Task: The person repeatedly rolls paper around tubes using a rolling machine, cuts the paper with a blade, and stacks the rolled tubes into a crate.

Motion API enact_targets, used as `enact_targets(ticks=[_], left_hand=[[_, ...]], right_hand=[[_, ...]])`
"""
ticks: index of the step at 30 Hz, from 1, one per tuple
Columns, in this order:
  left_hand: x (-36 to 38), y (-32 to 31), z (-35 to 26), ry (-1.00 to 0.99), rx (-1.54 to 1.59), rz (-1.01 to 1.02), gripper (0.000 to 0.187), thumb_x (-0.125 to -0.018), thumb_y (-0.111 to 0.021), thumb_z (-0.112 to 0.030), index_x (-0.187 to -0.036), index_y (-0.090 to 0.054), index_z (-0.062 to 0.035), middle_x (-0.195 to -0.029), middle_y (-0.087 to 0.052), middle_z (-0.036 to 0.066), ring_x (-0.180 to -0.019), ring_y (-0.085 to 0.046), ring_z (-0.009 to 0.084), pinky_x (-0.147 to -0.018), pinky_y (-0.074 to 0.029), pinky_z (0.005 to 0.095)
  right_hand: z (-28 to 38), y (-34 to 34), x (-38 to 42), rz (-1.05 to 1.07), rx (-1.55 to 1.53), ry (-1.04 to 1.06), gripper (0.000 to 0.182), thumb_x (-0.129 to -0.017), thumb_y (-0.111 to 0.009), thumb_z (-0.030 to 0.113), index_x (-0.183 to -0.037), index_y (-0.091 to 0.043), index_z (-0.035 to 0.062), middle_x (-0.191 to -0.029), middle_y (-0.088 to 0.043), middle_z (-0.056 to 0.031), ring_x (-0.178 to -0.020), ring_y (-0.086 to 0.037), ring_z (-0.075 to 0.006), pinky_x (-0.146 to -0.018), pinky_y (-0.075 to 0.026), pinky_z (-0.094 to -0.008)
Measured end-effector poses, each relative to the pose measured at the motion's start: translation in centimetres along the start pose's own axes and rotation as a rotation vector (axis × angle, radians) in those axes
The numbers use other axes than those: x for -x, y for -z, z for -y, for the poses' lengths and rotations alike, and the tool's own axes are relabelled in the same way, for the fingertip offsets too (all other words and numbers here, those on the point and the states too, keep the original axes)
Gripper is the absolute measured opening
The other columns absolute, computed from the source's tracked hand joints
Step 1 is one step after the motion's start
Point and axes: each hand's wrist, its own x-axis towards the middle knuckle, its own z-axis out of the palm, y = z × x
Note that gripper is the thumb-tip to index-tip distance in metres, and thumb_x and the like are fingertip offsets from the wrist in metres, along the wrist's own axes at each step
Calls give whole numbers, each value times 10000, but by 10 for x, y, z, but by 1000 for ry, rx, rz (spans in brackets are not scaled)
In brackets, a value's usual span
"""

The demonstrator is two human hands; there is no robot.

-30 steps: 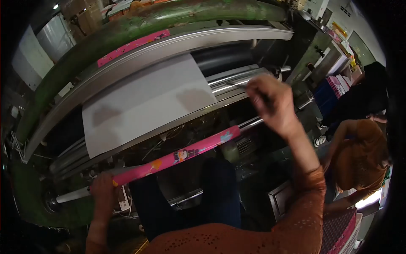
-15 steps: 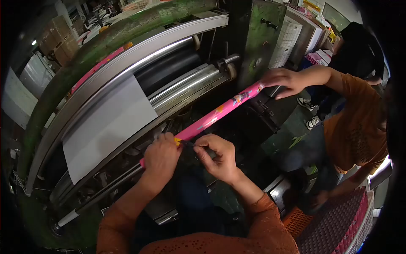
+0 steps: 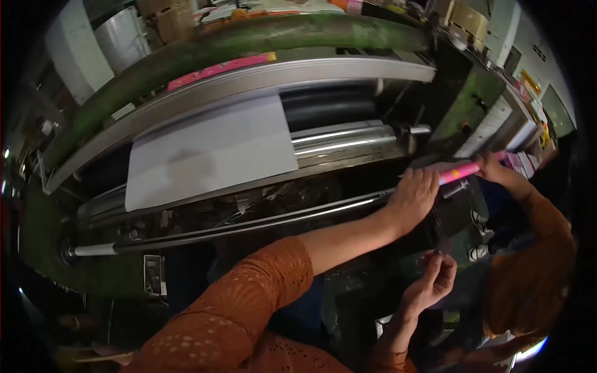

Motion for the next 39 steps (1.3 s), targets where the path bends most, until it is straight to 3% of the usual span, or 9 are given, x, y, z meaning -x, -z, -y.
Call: enact_targets(ticks=[6,11,15,17,20,23,29,31,39], left_hand=[[182,131,59,48,420,163,267,-788,-622,-136,-1025,-591,-18,-1024,-591,114,-987,-566,280,-890,-454,419],[326,212,134,1073,862,288,211,-903,-635,-140,-1060,-586,-7,-971,-628,77,-1023,-603,247,-847,-509,383],[391,255,181,1287,1157,-468,221,-933,-605,-169,-1100,-580,-27,-1080,-614,19,-1073,-582,136,-884,-490,311],[418,254,206,1256,1384,-850,276,-944,-602,-184,-1181,-549,-53,-1106,-602,35,-1112,-569,149,-930,-476,313],[441,266,237,1207,1611,-1085,284,-953,-602,-204,-1197,-534,-76,-1144,-578,36,-1082,-577,146,-891,-494,310],[439,284,237,1299,1583,-1122,236,-946,-614,-202,-1143,-554,-87,-1083,-591,29,-989,-597,138,-800,-524,304],[447,302,216,1439,1158,-945,172,-943,-611,-167,-1094,-592,-86,-918,-659,43,-761,-652,154,-659,-549,283],[457,308,213,1412,1167,-797,186,-940,-619,-201,-1078,-600,-77,-896,-660,44,-741,-647,133,-657,-548,276],[446,340,177,1589,1044,-724,300,-922,-638,-282,-1082,-604,-31,-896,-659,55,-729,-631,120,-643,-534,265]], right_hand=[[52,-148,-17,473,-257,11,73,-940,-594,73,-903,-578,11,-797,-600,-7,-710,-532,-69,-676,-442,-209],[97,-341,-44,688,-242,226,197,-919,-612,120,-770,-593,-8,-674,-598,-8,-629,-526,-67,-610,-423,-223],[118,-454,-60,714,43,72,237,-861,-654,208,-797,-667,-20,-672,-668,-70,-554,-542,-94,-554,-422,-263],[126,-455,-57,790,-80,-300,268,-870,-614,257,-815,-700,10,-662,-667,-51,-520,-538,-83,-488,-372,-265],[120,-376,-11,1059,-36,-199,302,-901,-519,283,-819,-683,44,-681,-675,-43,-507,-541,-73,-449,-311,-225],[113,-262,85,1860,410,-664,268,-897,-584,281,-952,-673,34,-804,-717,-81,-730,-693,-157,-511,-415,-214],[-109,-167,115,698,-607,-1080,533,-857,-696,374,-1249,-541,48,-1244,-588,-94,-1170,-542,-255,-1019,-426,-423],[-161,-141,87,506,-619,-1198,453,-866,-688,228,-1242,-535,27,-1196,-607,-93,-1114,-572,-236,-985,-456,-374],[-54,-125,93,669,-379,-888,309,-907,-631,144,-1146,-567,-41,-1097,-645,-111,-1008,-617,-221,-923,-472,-343]])
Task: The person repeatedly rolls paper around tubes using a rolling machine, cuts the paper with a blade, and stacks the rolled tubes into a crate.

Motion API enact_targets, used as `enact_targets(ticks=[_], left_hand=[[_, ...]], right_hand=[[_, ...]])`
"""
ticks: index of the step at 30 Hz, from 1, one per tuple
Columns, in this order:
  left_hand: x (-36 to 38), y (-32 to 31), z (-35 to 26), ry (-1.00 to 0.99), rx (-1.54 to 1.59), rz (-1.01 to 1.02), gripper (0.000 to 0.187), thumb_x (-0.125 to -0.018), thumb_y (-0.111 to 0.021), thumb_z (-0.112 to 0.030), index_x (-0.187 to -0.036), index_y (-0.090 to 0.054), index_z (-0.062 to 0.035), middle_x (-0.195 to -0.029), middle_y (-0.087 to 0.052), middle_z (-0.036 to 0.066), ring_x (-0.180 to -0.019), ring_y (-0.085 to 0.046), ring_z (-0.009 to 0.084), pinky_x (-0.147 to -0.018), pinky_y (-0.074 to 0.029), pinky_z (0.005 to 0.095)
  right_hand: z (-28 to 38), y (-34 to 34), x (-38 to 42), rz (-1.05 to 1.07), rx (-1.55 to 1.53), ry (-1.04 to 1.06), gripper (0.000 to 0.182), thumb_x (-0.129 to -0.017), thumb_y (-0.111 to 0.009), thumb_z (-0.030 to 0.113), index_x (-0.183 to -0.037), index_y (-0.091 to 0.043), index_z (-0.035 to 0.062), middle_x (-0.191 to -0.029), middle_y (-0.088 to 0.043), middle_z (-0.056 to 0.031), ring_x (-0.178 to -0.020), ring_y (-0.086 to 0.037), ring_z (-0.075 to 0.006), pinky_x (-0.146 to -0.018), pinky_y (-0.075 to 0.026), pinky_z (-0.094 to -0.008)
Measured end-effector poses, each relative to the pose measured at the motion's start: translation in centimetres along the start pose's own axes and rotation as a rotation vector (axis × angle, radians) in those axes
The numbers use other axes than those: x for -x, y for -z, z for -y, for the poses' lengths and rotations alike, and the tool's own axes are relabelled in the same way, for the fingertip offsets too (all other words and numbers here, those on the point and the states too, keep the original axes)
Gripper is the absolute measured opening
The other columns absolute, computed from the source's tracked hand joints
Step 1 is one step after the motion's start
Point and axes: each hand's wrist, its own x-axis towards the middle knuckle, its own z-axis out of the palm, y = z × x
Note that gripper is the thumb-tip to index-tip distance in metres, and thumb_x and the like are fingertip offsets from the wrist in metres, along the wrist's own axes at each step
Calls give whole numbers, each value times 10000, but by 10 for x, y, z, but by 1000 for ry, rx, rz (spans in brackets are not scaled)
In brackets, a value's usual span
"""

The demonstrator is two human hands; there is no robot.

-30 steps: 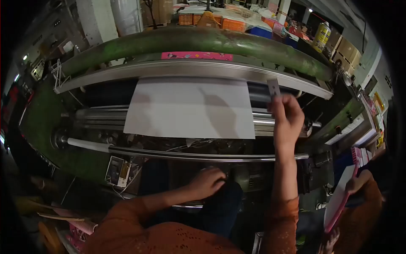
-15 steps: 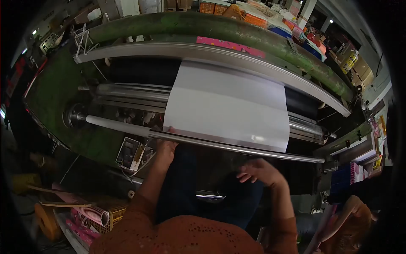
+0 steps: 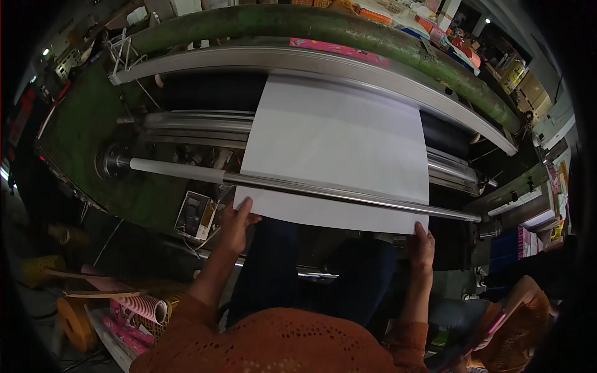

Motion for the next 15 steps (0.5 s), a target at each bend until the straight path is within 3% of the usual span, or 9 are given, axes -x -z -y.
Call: enact_targets(ticks=[2,5,6,8,10,11,13,14,15], left_hand=[[15,-5,-18,15,-9,-2,300,-915,-645,-283,-1072,-607,-30,-894,-656,59,-730,-630,124,-641,-533,266],[30,-15,-42,54,32,-43,289,-906,-652,-276,-1046,-614,-27,-878,-655,61,-722,-632,133,-631,-531,267],[33,-18,-47,82,80,-80,278,-905,-652,-269,-1030,-618,-23,-864,-656,59,-712,-636,139,-625,-531,268],[30,-18,-56,107,149,-40,260,-911,-643,-259,-1020,-621,-23,-849,-659,59,-702,-642,145,-619,-529,266],[26,-20,-61,135,219,-9,243,-917,-633,-248,-1009,-623,-23,-834,-662,60,-691,-647,150,-614,-528,264],[22,-22,-64,116,245,-8,224,-918,-631,-234,-1006,-628,-28,-830,-668,62,-687,-653,151,-605,-525,258],[12,-28,-70,102,264,4,205,-919,-628,-220,-1003,-632,-32,-826,-675,65,-682,-659,152,-597,-523,253],[6,-31,-73,122,330,28,199,-923,-624,-210,-1010,-633,-32,-846,-679,74,-714,-667,162,-634,-530,268],[5,-32,-73,145,399,48,192,-927,-619,-200,-1018,-635,-31,-867,-683,83,-745,-674,173,-671,-538,283]], right_hand=[[5,5,8,-30,43,-5,313,-906,-635,150,-1141,-570,-48,-1095,-646,-117,-1013,-615,-219,-939,-461,-345],[29,2,24,-67,178,-59,340,-875,-687,206,-1123,-604,-12,-967,-646,-61,-790,-606,-159,-697,-495,-286],[42,-10,35,-74,178,-61,340,-875,-687,206,-1123,-604,-12,-967,-646,-61,-790,-606,-159,-697,-495,-286],[70,-50,53,-373,994,376,428,-825,-732,228,-1152,-593,-11,-1011,-648,-80,-922,-611,-200,-786,-492,-334],[92,-107,67,-199,1379,1042,554,-727,-780,232,-1192,-575,10,-1071,-638,-93,-1093,-561,-269,-917,-437,-410],[98,-122,71,-20,1469,922,485,-645,-787,202,-1082,-639,53,-1127,-624,-87,-1205,-486,-319,-997,-356,-451],[100,-126,52,204,1766,1017,297,-639,-762,157,-916,-679,86,-1110,-631,-62,-1167,-511,-308,-970,-357,-432],[103,-131,35,164,1734,1052,133,-662,-738,113,-780,-680,91,-1054,-636,-55,-1110,-531,-297,-932,-364,-410],[106,-138,18,195,1683,989,123,-676,-729,101,-782,-671,79,-1030,-630,-52,-1070,-538,-288,-920,-372,-404]])
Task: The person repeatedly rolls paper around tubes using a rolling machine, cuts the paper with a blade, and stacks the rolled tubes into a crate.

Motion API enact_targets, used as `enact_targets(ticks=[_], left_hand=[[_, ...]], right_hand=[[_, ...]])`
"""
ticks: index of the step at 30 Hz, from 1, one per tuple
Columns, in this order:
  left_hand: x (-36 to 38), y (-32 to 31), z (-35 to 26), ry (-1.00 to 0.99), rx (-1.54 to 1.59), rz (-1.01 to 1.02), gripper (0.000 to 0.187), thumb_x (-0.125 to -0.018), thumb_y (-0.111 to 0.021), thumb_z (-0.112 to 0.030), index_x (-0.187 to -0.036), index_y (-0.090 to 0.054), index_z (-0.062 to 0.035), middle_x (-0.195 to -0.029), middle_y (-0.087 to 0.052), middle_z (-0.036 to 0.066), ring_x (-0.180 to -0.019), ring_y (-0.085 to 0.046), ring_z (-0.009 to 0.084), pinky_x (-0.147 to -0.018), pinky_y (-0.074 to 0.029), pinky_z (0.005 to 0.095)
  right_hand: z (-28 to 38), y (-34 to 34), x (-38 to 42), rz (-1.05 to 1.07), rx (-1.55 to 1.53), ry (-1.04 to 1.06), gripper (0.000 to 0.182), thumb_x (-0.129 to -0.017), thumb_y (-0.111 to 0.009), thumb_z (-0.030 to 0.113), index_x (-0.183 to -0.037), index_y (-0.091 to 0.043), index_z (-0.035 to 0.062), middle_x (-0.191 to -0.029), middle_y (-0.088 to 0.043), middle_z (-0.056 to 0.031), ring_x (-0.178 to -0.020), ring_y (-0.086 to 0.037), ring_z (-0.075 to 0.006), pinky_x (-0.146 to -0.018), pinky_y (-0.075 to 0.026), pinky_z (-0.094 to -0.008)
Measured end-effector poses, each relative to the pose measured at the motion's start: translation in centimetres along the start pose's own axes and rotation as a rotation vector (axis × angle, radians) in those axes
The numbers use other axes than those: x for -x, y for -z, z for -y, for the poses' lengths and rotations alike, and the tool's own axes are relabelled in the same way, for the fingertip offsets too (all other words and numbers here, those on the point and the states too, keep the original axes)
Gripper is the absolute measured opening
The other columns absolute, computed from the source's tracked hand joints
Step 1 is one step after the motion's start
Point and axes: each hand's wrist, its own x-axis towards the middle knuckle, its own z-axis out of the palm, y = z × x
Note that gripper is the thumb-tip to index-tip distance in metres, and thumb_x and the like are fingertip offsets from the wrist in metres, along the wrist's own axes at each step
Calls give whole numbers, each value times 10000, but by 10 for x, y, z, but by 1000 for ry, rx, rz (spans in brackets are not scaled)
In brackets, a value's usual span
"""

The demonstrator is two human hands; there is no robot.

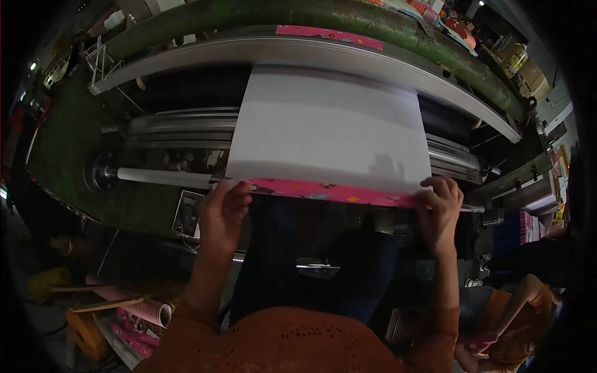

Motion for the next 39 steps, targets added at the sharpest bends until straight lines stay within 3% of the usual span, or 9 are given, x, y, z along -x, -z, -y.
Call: enact_targets(ticks=[1,5,8,12,14,21,31,37,39], left_hand=[[4,-6,7,6,0,-3,192,-927,-619,-200,-1018,-635,-31,-867,-683,83,-745,-674,173,-671,-538,283],[7,-33,49,-1082,-1384,367,356,-792,-710,-132,-1109,-620,2,-1111,-620,149,-1061,-585,315,-924,-461,425],[-11,-47,84,-1343,-1708,451,517,-728,-733,-188,-1194,-573,-29,-1201,-538,112,-1124,-506,291,-957,-412,412],[-34,-48,90,-1422,-1891,456,517,-755,-706,-311,-1168,-560,-37,-1088,-536,94,-1014,-510,262,-904,-417,402],[-38,-50,90,-1521,-1963,415,498,-781,-653,-408,-1111,-558,-46,-1010,-515,81,-934,-494,241,-847,-415,399],[-37,-57,96,-1441,-1952,372,437,-866,-565,-464,-1027,-569,-58,-968,-528,80,-902,-497,227,-769,-396,389],[-52,-63,102,-1650,-1742,123,373,-971,-441,-380,-838,-611,-76,-747,-592,50,-727,-593,243,-694,-440,347],[-47,-87,88,-1473,-1758,185,219,-874,-573,-276,-761,-580,-89,-940,-600,53,-917,-584,234,-733,-447,346],[-43,-98,79,-1180,-1766,249,203,-876,-584,-217,-788,-608,-35,-1062,-594,95,-1028,-559,296,-820,-461,389]], right_hand=[[-7,-5,-15,31,-71,-26,113,-690,-719,89,-785,-662,67,-1006,-624,-48,-1029,-546,-279,-908,-380,-397],[-48,-44,-39,281,-372,-90,125,-697,-752,150,-783,-705,73,-996,-636,-60,-1003,-558,-294,-861,-409,-420],[-58,-57,-40,483,-564,-270,129,-695,-760,164,-775,-713,74,-1003,-635,-62,-1002,-558,-301,-837,-422,-428],[-23,-50,-27,372,-230,-188,140,-708,-751,157,-826,-709,94,-998,-630,-61,-989,-566,-295,-845,-420,-419],[5,-57,-8,-91,4,-196,184,-730,-738,151,-904,-695,109,-992,-625,-66,-1000,-566,-283,-853,-412,-408],[60,-107,11,-302,-100,-32,245,-757,-728,238,-904,-625,71,-919,-594,-87,-923,-561,-284,-809,-407,-417],[47,-106,-8,-165,-48,-21,241,-777,-675,296,-754,-538,99,-701,-518,-52,-687,-536,-252,-602,-401,-362],[45,-97,-15,-3,-75,-55,204,-816,-660,279,-784,-575,97,-729,-555,-49,-713,-563,-245,-591,-429,-363],[42,-95,-22,61,-192,-68,209,-838,-650,271,-944,-640,91,-935,-625,-74,-889,-589,-250,-685,-455,-369]])
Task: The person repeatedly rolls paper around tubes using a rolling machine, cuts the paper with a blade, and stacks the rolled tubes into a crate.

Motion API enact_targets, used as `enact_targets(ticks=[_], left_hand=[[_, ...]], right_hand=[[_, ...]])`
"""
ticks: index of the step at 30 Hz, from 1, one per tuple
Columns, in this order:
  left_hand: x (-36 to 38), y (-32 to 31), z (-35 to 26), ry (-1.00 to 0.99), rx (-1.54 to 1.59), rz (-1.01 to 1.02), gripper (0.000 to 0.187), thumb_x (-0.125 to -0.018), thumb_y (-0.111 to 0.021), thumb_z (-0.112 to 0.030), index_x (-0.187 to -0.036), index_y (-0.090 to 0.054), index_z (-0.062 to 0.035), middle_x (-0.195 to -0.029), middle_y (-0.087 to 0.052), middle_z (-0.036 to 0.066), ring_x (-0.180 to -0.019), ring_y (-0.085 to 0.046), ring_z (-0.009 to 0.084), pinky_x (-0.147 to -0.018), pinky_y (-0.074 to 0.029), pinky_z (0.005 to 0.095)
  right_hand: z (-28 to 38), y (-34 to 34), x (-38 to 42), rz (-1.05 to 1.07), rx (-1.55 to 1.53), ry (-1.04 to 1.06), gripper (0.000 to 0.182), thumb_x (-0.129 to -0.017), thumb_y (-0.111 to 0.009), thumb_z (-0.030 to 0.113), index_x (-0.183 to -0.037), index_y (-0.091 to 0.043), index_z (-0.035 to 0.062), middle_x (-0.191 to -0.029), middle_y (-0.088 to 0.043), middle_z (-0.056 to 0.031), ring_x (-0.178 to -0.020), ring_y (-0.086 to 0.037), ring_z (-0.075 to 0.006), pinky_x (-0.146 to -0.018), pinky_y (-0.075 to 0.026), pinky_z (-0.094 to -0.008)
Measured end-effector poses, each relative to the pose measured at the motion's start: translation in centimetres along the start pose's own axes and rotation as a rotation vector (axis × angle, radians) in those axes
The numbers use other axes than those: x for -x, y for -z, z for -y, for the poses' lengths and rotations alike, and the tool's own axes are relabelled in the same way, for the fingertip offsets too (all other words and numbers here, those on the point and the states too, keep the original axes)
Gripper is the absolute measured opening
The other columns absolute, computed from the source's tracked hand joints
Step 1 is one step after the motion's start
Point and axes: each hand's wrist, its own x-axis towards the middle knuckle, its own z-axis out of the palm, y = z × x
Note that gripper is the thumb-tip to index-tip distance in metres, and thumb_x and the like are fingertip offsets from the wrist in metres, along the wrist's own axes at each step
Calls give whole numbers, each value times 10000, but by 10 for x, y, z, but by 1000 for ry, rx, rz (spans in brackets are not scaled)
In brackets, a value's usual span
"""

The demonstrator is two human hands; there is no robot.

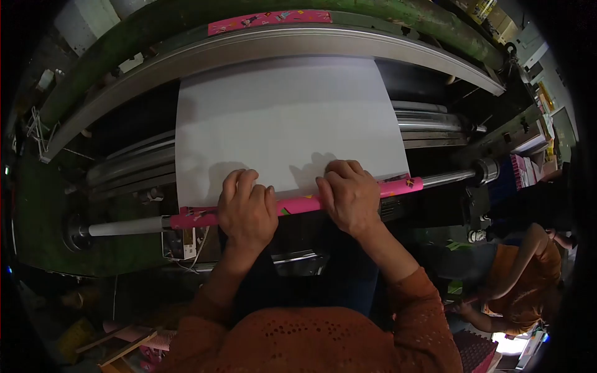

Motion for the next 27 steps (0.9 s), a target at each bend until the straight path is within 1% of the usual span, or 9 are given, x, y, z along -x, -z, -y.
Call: enact_targets(ticks=[2,4,6,9,12,14,17,20,27], left_hand=[[-9,12,1,140,185,107,236,-919,-538,-191,-877,-635,20,-1219,-572,152,-1107,-542,347,-895,-456,422],[-12,12,14,262,653,-203,277,-957,-482,-218,-1007,-629,12,-1319,-515,175,-1129,-537,331,-889,-461,402],[4,29,2,207,486,-302,361,-960,-471,-268,-1198,-575,-18,-1391,-453,185,-1224,-485,332,-968,-415,435],[35,28,-35,-30,-33,269,565,-900,-559,-322,-1375,-454,-36,-1441,-395,204,-1367,-332,384,-1083,-254,541],[3,8,-16,-98,-172,227,570,-873,-596,-261,-1362,-453,-5,-1430,-397,219,-1351,-350,400,-1071,-291,530],[-19,6,-13,18,16,190,554,-852,-614,-194,-1342,-462,15,-1417,-411,223,-1334,-373,401,-1060,-321,520],[-17,14,5,-124,92,-182,514,-850,-598,-174,-1312,-479,17,-1397,-438,228,-1330,-375,424,-1049,-330,534],[47,8,-40,-69,-6,215,583,-860,-603,-354,-1322,-491,-17,-1429,-414,221,-1361,-345,407,-1057,-266,599],[-38,4,-17,-142,-66,-39,564,-851,-620,-277,-1319,-475,2,-1422,-416,204,-1364,-333,386,-1076,-268,565]], right_hand=[[5,11,-15,-4,29,-2,252,-847,-639,250,-1041,-625,91,-1080,-606,-90,-1000,-568,-262,-769,-442,-391],[6,12,-24,-11,47,4,316,-856,-627,229,-1139,-611,90,-1224,-588,-106,-1112,-546,-275,-854,-430,-413],[-2,4,-35,-3,44,-35,451,-860,-629,244,-1275,-539,92,-1336,-519,-110,-1203,-489,-280,-919,-381,-449],[-21,-15,-60,-189,110,-20,496,-836,-655,254,-1273,-531,55,-1286,-551,-133,-1171,-505,-293,-914,-374,-446],[0,14,-24,-363,90,33,500,-806,-670,231,-1251,-545,39,-1276,-562,-128,-1208,-495,-287,-934,-355,-456],[24,12,33,-201,70,-37,507,-826,-645,255,-1290,-546,79,-1284,-562,-111,-1252,-467,-304,-998,-314,-470],[16,2,29,-114,125,-75,529,-849,-611,269,-1343,-516,106,-1329,-531,-115,-1309,-412,-326,-1055,-264,-488],[9,10,-17,-109,79,-90,566,-868,-616,305,-1358,-469,62,-1350,-497,-142,-1312,-400,-338,-1054,-266,-494],[4,21,2,-295,101,-53,543,-838,-639,293,-1274,-518,-6,-1356,-481,-186,-1328,-373,-357,-1047,-280,-530]])
